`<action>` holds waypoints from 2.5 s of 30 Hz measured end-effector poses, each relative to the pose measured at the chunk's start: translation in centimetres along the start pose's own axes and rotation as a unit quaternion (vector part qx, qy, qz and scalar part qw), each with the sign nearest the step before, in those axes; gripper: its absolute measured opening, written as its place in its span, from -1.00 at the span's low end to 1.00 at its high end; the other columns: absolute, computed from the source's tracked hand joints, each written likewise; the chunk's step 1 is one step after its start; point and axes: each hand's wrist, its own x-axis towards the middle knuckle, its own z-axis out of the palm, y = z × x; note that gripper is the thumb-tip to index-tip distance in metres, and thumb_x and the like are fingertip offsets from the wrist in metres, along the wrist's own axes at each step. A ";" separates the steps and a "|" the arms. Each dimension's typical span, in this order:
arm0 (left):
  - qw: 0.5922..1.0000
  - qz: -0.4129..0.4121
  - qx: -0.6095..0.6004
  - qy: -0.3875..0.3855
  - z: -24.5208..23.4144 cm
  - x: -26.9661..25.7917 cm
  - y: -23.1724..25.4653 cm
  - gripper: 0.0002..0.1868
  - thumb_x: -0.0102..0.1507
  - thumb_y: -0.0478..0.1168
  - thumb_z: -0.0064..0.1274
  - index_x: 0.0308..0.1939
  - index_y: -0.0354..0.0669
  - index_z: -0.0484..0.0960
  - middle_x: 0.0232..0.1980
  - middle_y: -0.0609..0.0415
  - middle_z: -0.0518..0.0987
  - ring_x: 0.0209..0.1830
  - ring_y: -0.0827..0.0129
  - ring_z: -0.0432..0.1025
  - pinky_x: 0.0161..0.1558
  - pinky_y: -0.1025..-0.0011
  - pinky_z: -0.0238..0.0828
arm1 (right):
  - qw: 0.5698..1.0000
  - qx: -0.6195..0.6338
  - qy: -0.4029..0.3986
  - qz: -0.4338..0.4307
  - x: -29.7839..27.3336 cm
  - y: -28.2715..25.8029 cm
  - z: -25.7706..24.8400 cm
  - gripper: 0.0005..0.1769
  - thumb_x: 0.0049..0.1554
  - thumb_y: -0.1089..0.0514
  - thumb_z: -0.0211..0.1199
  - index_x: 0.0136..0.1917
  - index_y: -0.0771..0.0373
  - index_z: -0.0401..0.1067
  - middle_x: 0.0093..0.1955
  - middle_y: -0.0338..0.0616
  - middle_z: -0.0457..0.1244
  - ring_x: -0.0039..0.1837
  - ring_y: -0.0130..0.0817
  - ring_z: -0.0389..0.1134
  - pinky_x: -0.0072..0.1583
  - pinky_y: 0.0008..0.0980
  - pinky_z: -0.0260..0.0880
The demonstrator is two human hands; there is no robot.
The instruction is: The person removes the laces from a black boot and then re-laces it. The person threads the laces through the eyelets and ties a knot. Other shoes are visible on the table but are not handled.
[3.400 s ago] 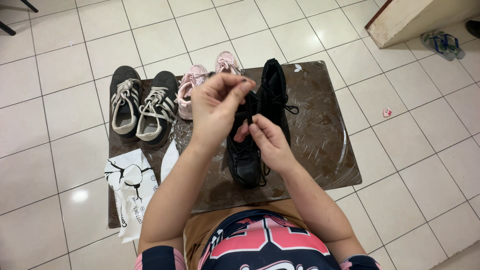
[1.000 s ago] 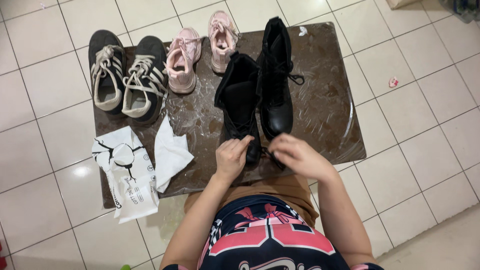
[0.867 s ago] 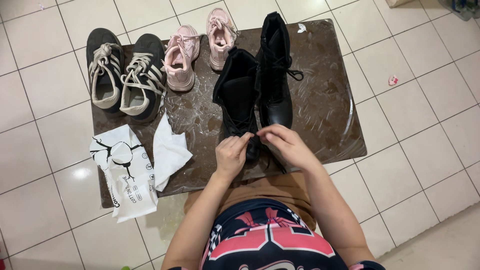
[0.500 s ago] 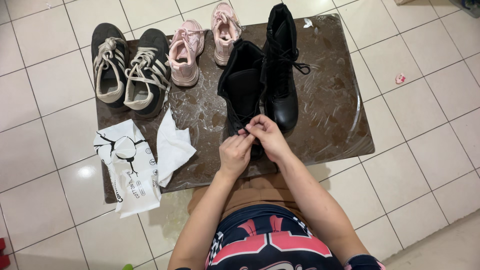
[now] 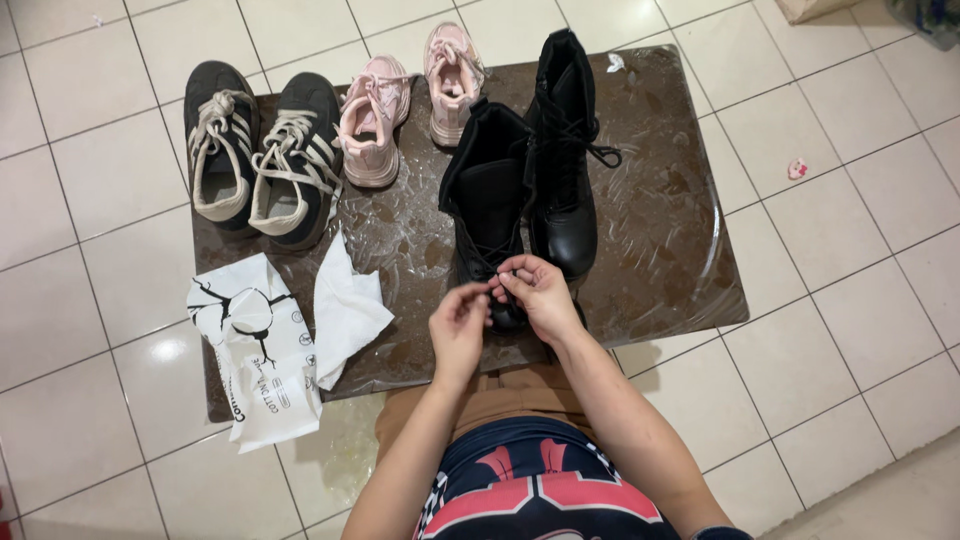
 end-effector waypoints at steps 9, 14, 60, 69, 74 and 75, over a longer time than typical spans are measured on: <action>0.985 -0.162 -0.046 -0.042 1.4 4.5 -1.4 -0.67 0.43 -0.15 -0.03 -0.17 -0.37 0.69 -0.41 0.19 0.53 -0.45 0.61 0.35 -0.37 0.61 0.34 | 0.998 -0.044 0.001 -0.052 -0.2 0.2 1.1 -0.91 0.26 0.38 0.17 0.05 0.39 0.43 -0.13 -0.15 0.38 -0.12 -0.49 0.41 -0.05 -0.50 0.46; 0.966 -0.207 -0.150 -0.047 0.9 6.6 -2.3 -0.69 0.42 -0.19 0.00 -0.33 -0.33 0.62 -0.49 0.22 0.44 -0.54 0.58 0.24 -0.50 0.56 0.20 | 0.997 -0.066 0.005 -0.043 0.0 -0.6 2.1 -0.93 0.28 0.35 0.11 0.02 0.36 0.41 -0.16 -0.16 0.37 -0.12 -0.48 0.43 -0.05 -0.49 0.48; 0.946 -0.120 0.190 -0.234 -1.1 2.9 1.4 -0.67 0.44 -0.10 -0.19 -0.20 -0.27 0.58 -0.45 0.02 0.61 -0.44 0.33 0.49 -0.27 0.35 0.41 | 0.996 -0.078 0.023 0.046 1.2 -0.1 2.6 -0.62 0.34 -0.04 -0.01 -0.16 0.25 0.35 -0.07 -0.02 0.45 -0.29 -0.40 0.32 -0.29 -0.42 0.29; 0.917 -0.146 0.197 -0.314 -4.1 1.7 -2.0 -0.66 0.42 -0.08 -0.11 -0.30 -0.24 0.57 -0.49 0.11 0.63 -0.44 0.42 0.44 -0.31 0.41 0.34 | 0.997 -0.068 0.009 0.041 2.3 1.0 1.4 -0.63 0.35 -0.06 0.02 -0.09 0.24 0.42 -0.04 -0.06 0.45 -0.04 -0.45 0.40 0.08 -0.44 0.39; 0.920 -0.206 0.133 -0.305 -4.4 1.9 -3.9 -0.66 0.42 -0.06 -0.07 -0.32 -0.23 0.56 -0.56 0.09 0.56 -0.54 0.45 0.42 -0.33 0.46 0.35 | 0.997 -0.065 -0.009 0.048 2.5 1.6 0.8 -0.63 0.34 -0.08 0.02 -0.09 0.23 0.41 -0.05 -0.07 0.45 -0.02 -0.47 0.43 0.09 -0.45 0.41; 0.921 -0.213 0.130 -0.298 -4.5 1.9 -4.2 -0.66 0.42 -0.06 -0.05 -0.31 -0.23 0.56 -0.56 0.10 0.55 -0.55 0.47 0.42 -0.35 0.47 0.35 | 0.997 -0.066 -0.010 0.047 2.5 1.7 0.7 -0.63 0.34 -0.08 0.02 -0.09 0.23 0.41 -0.04 -0.07 0.45 -0.04 -0.48 0.41 0.08 -0.44 0.40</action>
